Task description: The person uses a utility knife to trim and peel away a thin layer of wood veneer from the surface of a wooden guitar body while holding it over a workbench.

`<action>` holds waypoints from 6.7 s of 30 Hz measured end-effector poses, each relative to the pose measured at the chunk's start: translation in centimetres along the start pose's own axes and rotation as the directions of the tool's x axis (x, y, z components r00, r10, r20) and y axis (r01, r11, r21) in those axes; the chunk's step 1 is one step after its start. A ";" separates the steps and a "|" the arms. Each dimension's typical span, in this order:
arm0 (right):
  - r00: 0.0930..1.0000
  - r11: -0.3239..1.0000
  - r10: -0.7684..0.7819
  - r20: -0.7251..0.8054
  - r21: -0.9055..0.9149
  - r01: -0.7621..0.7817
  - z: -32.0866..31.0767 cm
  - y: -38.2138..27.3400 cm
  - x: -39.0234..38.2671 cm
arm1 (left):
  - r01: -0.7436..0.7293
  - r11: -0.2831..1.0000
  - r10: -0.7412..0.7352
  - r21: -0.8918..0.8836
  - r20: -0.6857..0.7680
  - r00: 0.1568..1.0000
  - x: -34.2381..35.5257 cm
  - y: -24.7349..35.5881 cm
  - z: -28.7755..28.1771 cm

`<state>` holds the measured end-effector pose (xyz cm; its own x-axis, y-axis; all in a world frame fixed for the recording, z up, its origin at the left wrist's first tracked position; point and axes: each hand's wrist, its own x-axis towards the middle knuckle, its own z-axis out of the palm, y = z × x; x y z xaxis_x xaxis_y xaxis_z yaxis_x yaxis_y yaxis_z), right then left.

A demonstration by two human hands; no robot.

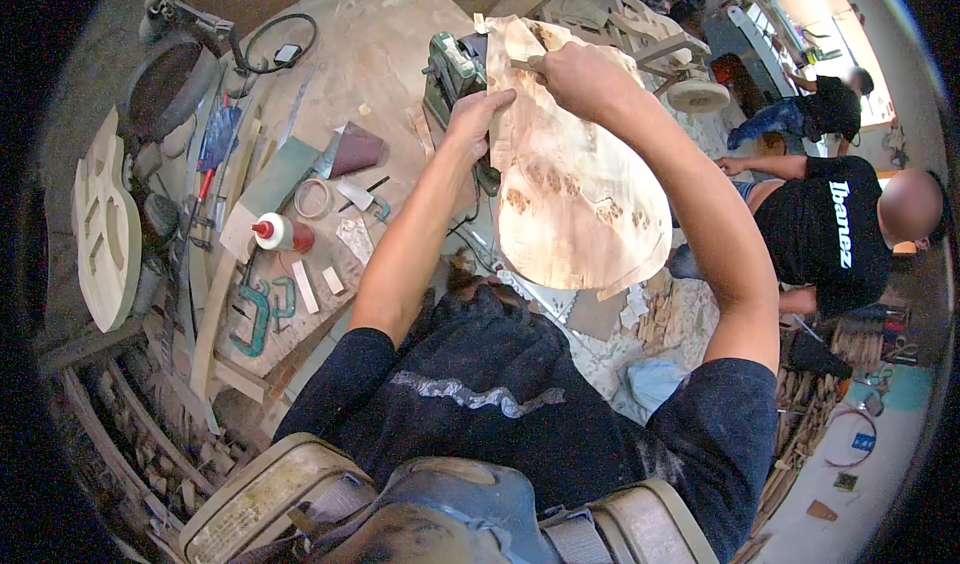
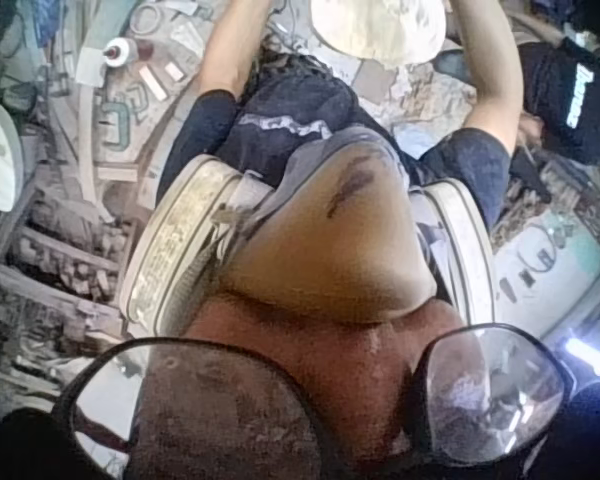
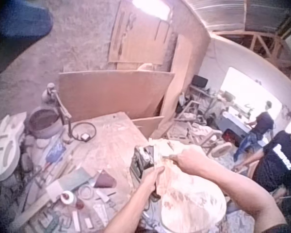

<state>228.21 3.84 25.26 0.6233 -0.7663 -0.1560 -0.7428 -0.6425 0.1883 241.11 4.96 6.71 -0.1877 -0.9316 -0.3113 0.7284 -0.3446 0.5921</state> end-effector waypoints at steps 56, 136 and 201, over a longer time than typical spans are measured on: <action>0.924 0.993 0.117 0.365 -0.026 -0.115 -4.3 -1.7 1.1 | -0.120 0.949 0.107 0.290 0.061 0.992 1.8 -0.1 -0.9; 0.839 0.797 0.418 0.348 0.302 -0.523 -5.1 -4.7 -5.2 | -0.104 0.900 0.043 0.424 0.151 0.988 0.4 2.0 0.4; 0.860 0.868 0.445 0.249 0.115 -0.483 -1.0 -8.4 -3.5 | -0.219 0.841 0.093 0.495 0.266 0.960 0.9 1.1 -1.3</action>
<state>232.54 11.93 25.20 0.1444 -0.9454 -0.2921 -0.9738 -0.1882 0.1275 242.60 3.86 6.07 -0.2873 -0.9567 -0.0459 0.3279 -0.1433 0.9338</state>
